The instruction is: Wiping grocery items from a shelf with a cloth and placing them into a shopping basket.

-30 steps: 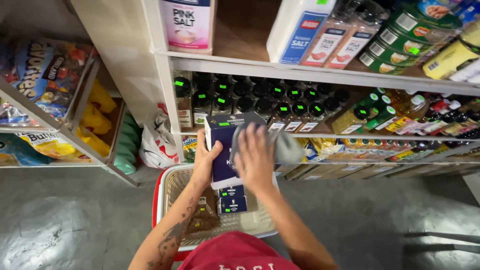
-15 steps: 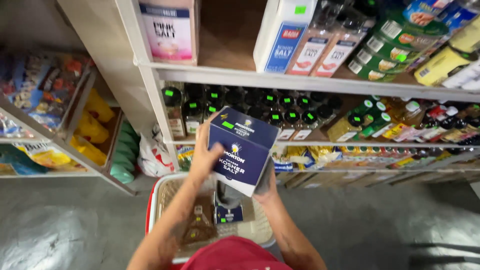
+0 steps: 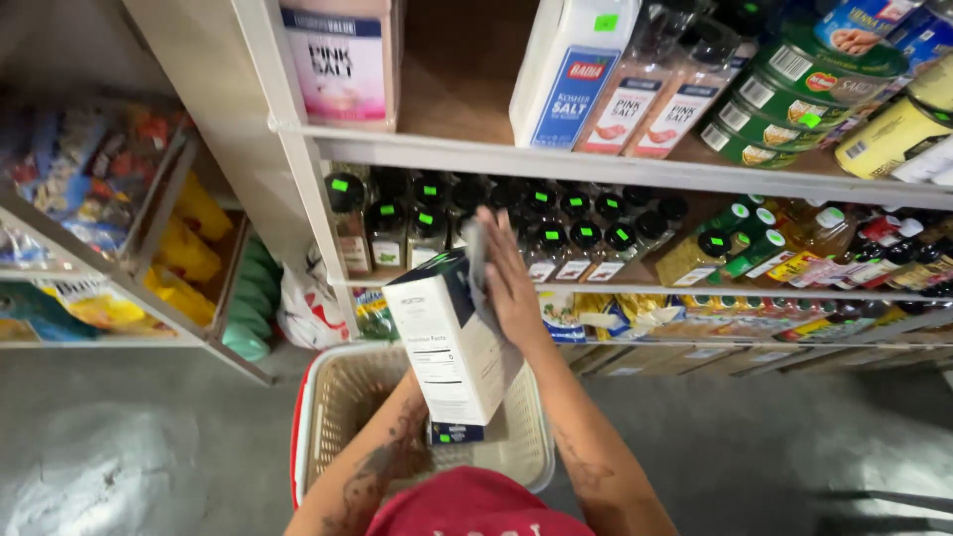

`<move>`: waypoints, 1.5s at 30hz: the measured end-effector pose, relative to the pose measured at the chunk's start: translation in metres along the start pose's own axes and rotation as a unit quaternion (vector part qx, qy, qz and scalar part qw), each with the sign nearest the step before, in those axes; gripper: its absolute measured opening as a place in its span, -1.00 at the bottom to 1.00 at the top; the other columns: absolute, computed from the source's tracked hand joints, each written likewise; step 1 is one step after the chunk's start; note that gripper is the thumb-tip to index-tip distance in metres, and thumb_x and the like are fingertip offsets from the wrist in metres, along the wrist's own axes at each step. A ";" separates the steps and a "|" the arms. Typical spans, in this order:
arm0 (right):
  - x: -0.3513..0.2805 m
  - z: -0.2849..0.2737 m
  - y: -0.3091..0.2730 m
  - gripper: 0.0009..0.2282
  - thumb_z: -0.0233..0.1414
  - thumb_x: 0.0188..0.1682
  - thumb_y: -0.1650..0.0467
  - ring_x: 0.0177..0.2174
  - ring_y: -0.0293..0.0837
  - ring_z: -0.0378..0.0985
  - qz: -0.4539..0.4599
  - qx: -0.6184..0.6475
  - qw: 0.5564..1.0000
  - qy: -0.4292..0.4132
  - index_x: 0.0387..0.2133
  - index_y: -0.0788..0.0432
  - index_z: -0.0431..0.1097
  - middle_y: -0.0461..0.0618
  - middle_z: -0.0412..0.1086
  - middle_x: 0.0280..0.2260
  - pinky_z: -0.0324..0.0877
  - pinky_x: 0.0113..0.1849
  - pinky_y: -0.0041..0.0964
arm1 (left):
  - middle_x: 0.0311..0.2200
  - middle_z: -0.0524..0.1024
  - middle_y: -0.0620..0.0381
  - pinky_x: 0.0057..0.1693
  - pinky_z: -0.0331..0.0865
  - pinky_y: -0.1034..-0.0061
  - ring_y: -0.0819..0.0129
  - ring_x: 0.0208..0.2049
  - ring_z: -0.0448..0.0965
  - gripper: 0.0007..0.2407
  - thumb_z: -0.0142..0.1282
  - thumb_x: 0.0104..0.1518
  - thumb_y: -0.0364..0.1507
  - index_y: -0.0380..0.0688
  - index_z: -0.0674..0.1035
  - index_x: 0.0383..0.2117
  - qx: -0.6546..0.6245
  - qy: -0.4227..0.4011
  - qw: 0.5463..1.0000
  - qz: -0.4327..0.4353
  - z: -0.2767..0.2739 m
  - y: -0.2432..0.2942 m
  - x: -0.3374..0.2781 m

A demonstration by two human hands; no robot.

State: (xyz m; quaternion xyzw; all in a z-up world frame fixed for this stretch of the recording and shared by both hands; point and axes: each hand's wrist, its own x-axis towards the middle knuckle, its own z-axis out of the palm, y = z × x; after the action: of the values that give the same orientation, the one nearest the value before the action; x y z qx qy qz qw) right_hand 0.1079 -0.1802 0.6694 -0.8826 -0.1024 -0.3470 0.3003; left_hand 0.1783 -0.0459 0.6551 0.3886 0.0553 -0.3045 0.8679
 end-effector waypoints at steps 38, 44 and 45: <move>0.023 -0.031 -0.004 -0.71 -0.06 0.15 0.23 0.08 0.07 0.48 0.042 -0.164 0.981 0.093 0.10 -0.21 0.49 -0.09 0.50 0.04 0.25 0.16 -0.02 | -0.12 0.52 -0.07 0.16 0.31 0.08 -0.07 0.02 0.52 -0.21 0.56 -0.47 -0.30 0.01 0.43 0.08 0.409 -0.090 0.879 0.228 -0.022 0.011 -0.021; -0.040 0.044 0.006 -0.64 -0.29 0.12 0.34 0.22 0.50 0.18 -0.143 -0.300 0.915 0.230 -0.11 0.29 0.45 0.22 0.31 0.18 -0.04 0.19 0.50 | -0.23 0.43 0.11 -0.07 0.29 0.39 0.28 -0.19 0.37 -0.29 0.50 -0.32 -0.21 -0.01 0.41 0.07 0.252 -0.073 0.939 0.224 0.005 0.024 -0.041; -0.065 0.055 0.014 -0.64 -0.29 0.12 0.34 0.22 0.50 0.18 -0.143 -0.300 0.914 0.231 -0.11 0.29 0.45 0.22 0.31 0.18 -0.04 0.19 0.50 | -0.23 0.43 0.11 -0.07 0.29 0.39 0.28 -0.19 0.37 -0.29 0.50 -0.32 -0.21 -0.01 0.41 0.07 0.254 -0.074 0.938 0.224 0.002 0.026 -0.036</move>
State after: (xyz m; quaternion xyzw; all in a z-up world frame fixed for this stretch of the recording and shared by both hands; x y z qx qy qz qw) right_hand 0.0956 -0.1565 0.5878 -0.8022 -0.0460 -0.5950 -0.0158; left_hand 0.1633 -0.0165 0.6850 0.5749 -0.1765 -0.1336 0.7877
